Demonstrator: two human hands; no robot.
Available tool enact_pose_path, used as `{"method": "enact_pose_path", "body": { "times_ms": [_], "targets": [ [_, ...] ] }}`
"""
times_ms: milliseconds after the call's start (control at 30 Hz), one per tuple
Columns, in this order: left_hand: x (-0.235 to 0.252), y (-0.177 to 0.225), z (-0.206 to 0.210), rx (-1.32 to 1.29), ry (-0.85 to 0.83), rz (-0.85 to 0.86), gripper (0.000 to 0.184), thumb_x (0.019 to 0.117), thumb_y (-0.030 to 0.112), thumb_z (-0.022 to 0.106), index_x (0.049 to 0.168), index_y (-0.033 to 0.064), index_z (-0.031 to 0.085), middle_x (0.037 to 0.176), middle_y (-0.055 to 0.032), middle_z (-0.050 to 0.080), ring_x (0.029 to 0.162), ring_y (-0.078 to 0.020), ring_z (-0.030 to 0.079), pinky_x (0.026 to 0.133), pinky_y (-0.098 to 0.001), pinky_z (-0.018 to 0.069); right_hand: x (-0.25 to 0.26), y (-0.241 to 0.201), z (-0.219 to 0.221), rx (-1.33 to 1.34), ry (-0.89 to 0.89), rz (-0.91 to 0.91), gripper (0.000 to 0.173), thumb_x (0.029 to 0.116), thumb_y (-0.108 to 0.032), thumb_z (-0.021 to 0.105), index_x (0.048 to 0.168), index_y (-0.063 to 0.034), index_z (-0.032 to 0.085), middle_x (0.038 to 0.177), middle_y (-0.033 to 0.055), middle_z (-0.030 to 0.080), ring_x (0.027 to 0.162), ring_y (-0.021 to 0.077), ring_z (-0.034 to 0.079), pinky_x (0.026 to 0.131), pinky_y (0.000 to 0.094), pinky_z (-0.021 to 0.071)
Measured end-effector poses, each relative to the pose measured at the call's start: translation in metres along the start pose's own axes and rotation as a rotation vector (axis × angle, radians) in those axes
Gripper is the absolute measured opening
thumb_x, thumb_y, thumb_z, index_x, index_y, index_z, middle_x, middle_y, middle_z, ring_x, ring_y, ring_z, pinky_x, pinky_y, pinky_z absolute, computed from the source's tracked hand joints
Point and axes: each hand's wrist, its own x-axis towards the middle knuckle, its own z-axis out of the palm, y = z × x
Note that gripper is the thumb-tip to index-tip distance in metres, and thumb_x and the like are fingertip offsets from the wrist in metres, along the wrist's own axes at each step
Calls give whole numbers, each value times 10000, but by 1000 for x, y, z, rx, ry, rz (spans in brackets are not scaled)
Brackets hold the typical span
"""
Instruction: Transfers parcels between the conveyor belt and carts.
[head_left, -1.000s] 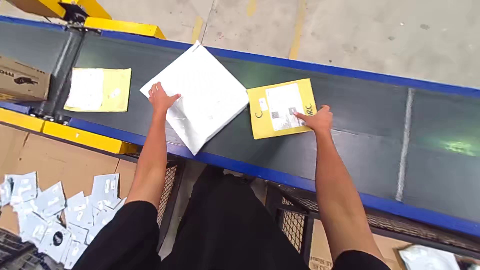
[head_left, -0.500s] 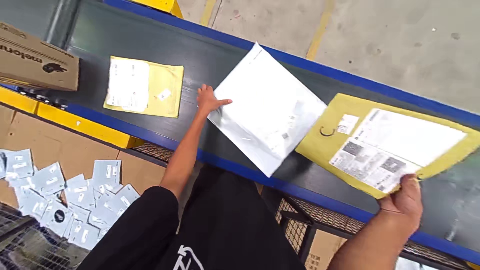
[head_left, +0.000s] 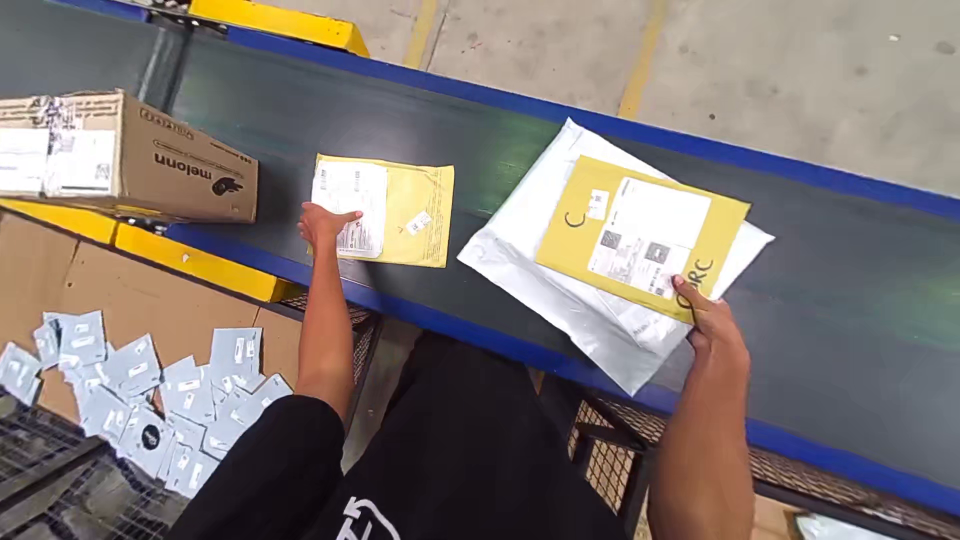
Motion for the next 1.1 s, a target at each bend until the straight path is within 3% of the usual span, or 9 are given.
{"method": "enact_pose_path", "body": {
  "times_ms": [133,400,700,767,867,900,967,1033,1100],
  "targets": [
    [-42,-1,-25,-455,-276,372,567,906,218,775,1358,-39,551,1213,-211,678,1065,-278,698,933,-483,585,-28,20,17,350,-71,-21,482,964,-217,710,1360,-57,486,1063,62,733,931,177,740,831,380,641],
    [-170,32,-164,-929,-287,1080,394,969,99,622,1324,129,453,1189,102,685,1101,-45,669,1009,-267,550,-48,82,12,556,-59,-44,750,938,-128,720,1536,-106,269,1212,138,670,1020,244,720,863,431,637],
    [-313,178,17,-1098,-940,1015,294,1098,143,340,1375,151,435,1153,59,702,1055,-45,684,961,-265,573,-81,131,-23,803,-186,-98,705,1061,-548,392,1599,-162,149,1394,92,588,1238,202,616,1016,423,555],
    [-338,198,60,-798,-862,976,318,1057,125,526,1367,78,476,1115,-28,704,960,-123,715,873,-351,618,-90,130,-41,911,-208,-146,823,975,-752,287,1523,-141,343,1295,57,667,1180,178,649,987,408,568],
    [-368,221,142,-174,-597,1226,451,988,216,669,1355,-21,557,1170,-219,694,1039,-316,707,939,-539,570,-86,142,-71,1075,-327,-202,1248,657,-1001,433,1556,-143,327,1399,73,617,1290,230,589,1078,473,506],
    [-379,226,166,-10,-526,1303,457,996,210,654,1372,-32,561,1212,-267,677,1117,-390,677,995,-605,520,-84,146,-79,1059,-322,-206,1211,689,-991,412,1559,-153,329,1412,70,610,1298,228,583,1080,476,503],
    [-398,239,204,191,-467,1391,501,981,187,657,1405,-52,536,1318,-305,616,1251,-453,593,1080,-642,443,-77,146,-85,877,-168,-163,764,1016,-676,361,1558,-138,334,1384,77,613,1248,199,607,1042,439,530],
    [-416,247,217,234,-506,1410,659,911,256,771,1418,-70,505,1427,-316,524,1355,-444,500,1147,-608,387,-71,132,-81,744,82,4,695,900,-289,792,1465,-80,446,1197,144,692,1023,241,709,874,446,615],
    [-444,242,202,244,-536,1426,881,880,371,799,1536,-33,372,1554,-291,408,1455,-392,404,1211,-541,332,-76,133,-95,742,203,58,812,746,-172,912,1424,-44,485,1162,182,697,987,270,716,860,464,620]
  ]
}}
